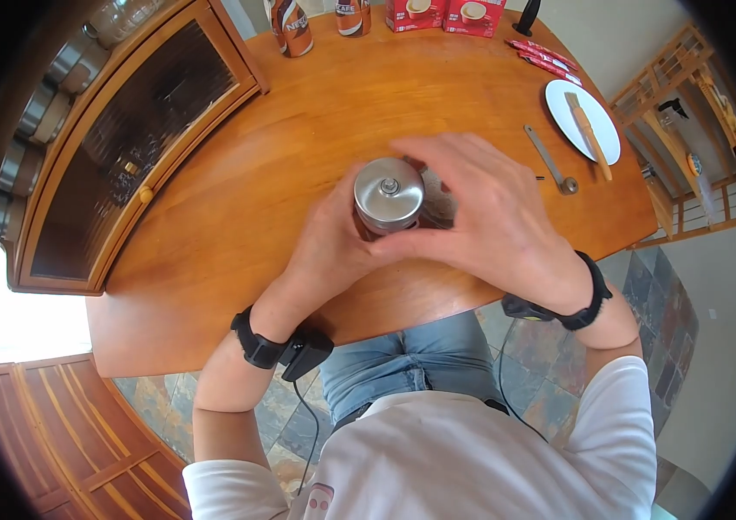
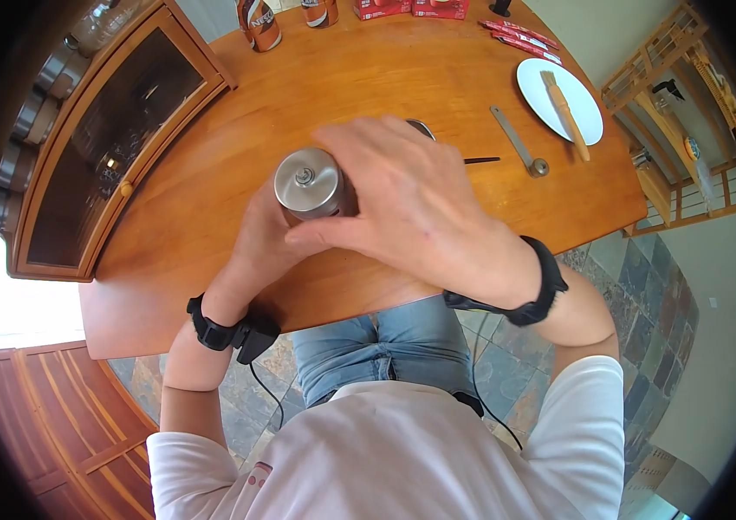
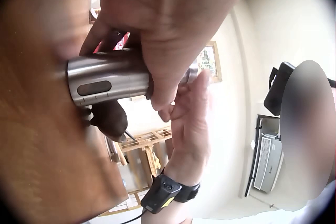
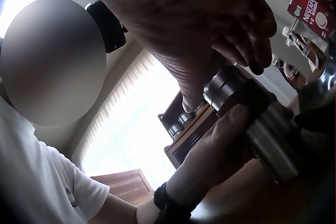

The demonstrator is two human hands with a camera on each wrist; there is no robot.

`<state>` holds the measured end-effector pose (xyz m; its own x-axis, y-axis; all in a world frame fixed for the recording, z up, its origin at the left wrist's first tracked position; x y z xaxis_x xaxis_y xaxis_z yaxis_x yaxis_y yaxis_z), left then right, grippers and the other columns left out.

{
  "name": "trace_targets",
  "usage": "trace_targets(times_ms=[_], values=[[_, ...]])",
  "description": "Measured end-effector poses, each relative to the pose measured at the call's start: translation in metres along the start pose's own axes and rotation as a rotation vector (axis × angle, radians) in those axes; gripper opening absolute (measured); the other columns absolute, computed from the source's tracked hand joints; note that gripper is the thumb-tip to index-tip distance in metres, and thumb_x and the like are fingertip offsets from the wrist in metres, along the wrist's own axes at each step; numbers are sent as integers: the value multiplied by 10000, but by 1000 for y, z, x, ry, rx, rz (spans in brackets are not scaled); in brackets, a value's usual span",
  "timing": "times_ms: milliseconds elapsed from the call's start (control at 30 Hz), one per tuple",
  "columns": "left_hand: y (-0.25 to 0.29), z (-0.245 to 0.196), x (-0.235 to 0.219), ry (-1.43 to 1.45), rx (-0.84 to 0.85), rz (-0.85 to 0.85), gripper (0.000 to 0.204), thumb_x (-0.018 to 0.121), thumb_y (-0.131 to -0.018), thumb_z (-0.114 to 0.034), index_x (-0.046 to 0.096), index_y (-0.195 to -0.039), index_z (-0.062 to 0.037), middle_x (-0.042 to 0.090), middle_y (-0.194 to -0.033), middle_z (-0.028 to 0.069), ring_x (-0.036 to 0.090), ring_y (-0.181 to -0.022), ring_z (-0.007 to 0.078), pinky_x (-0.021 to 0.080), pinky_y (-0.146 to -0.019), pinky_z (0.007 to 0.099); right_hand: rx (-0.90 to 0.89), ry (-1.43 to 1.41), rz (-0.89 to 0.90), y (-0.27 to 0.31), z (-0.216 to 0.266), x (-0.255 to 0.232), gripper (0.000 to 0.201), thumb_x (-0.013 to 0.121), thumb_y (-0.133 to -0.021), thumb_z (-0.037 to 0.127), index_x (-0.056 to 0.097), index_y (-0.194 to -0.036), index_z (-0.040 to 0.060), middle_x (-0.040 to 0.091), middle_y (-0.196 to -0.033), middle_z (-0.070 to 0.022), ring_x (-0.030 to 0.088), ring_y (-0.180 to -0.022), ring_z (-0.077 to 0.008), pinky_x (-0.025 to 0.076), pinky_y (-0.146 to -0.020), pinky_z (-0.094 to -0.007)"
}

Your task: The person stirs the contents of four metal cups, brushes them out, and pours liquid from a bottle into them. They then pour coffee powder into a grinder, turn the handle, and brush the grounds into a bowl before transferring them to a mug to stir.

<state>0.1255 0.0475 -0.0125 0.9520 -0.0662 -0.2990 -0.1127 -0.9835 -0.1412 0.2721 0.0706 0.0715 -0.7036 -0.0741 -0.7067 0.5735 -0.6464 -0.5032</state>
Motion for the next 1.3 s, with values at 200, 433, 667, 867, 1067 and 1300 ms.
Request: trace_targets(times_ms=[200,433,667,867,1067,1300], values=[[-3,-4,-1,-101,81,4,607,850,-732,-183,565,-1255,-63,681,-1117,95,671,-1020,212,533,-872,338,-41,-32,137,-15,-5,6,512,854,-697,185,660,-1143,23,680,-921,-97,629,-838,-236,503,-690,-332],[-2,3,3,35,-68,106,636,852,-734,-167,544,-1276,-44,681,-1100,80,648,-1013,165,520,-897,332,12,-520,28,-29,-13,-33,473,832,-715,182,684,-1141,39,712,-1006,-51,635,-958,-131,494,-879,-296],[-2,-12,-14,201,88,130,894,882,-731,-264,410,-1466,-70,548,-1354,101,555,-1221,204,440,-1042,330,41,-93,-22,5,-48,-33,527,781,-736,144,634,-1223,8,683,-1030,-207,665,-957,-349,526,-837,-389],[-14,-79,-47,-242,201,-152,727,849,-762,-246,516,-1372,-33,602,-1283,140,577,-1202,242,457,-1011,380,135,-52,52,7,-42,-37,545,814,-721,93,593,-1217,44,689,-1107,-129,655,-1051,-303,496,-905,-372],[-31,-123,-1,-477,123,32,579,847,-753,-203,627,-1259,-30,697,-1077,95,637,-976,203,489,-865,326,-58,17,-102,6,-30,-40,636,845,-697,165,584,-1266,52,704,-1010,-115,660,-974,-284,496,-885,-391],[-60,-107,10,-353,-251,296,470,811,-808,-234,654,-1162,31,672,-835,53,653,-746,120,492,-666,288,-123,189,-199,10,-32,-40,840,861,-652,259,516,-1395,72,662,-800,-79,659,-791,-252,500,-869,-410]])
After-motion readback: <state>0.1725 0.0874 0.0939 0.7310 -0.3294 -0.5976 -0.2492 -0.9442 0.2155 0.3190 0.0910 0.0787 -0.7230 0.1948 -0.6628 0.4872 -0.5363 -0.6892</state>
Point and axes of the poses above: each hand's wrist, its own y-axis away from the middle knuckle, its own x-axis out of the palm, z = x × y, the point moved 6 cm from there along -y, towards the middle knuckle
